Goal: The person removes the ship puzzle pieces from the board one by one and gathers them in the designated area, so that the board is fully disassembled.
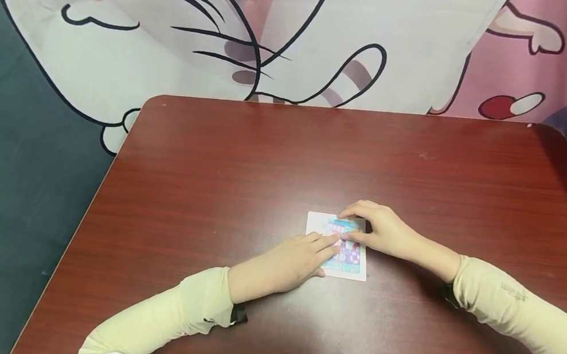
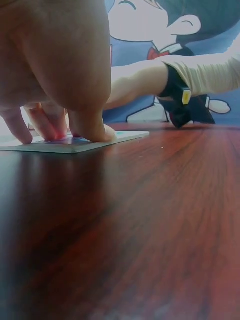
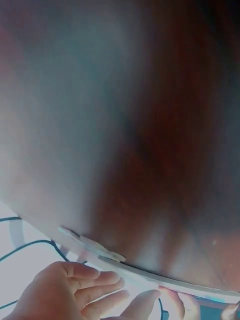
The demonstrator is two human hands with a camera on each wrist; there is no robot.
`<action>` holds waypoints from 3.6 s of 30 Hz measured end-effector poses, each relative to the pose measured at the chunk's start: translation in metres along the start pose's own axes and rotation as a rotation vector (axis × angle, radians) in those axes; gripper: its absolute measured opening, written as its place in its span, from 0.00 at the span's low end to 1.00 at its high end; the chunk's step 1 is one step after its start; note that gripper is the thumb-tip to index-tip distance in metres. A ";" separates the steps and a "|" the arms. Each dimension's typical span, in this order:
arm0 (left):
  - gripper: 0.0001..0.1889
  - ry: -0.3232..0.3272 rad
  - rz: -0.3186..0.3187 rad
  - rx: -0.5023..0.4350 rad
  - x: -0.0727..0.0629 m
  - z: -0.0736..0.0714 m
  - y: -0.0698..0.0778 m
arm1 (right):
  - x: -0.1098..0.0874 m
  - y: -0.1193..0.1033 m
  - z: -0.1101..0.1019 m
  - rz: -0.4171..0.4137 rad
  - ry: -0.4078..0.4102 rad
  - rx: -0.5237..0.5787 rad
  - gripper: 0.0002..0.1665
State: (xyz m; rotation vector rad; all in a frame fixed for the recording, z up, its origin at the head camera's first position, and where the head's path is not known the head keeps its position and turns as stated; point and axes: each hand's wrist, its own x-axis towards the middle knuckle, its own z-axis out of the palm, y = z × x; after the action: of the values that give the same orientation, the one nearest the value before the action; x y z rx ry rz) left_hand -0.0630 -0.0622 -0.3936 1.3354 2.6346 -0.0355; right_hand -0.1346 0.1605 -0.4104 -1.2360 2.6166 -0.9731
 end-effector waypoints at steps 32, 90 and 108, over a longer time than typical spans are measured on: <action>0.28 0.061 -0.004 -0.034 -0.002 0.005 0.001 | 0.061 -0.012 -0.007 0.050 -0.458 0.041 0.13; 0.29 0.059 0.017 -0.072 -0.001 0.006 -0.003 | -0.033 0.023 -0.039 -0.001 -0.150 0.004 0.25; 0.27 0.076 0.031 -0.093 -0.001 0.007 -0.002 | -0.074 0.031 -0.055 0.171 -0.095 -0.061 0.24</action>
State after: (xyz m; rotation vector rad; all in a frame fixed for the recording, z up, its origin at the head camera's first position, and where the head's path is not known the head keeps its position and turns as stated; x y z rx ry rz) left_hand -0.0629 -0.0656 -0.4009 1.3730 2.6408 0.1439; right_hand -0.1240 0.2560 -0.3980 -1.0216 2.6435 -0.7911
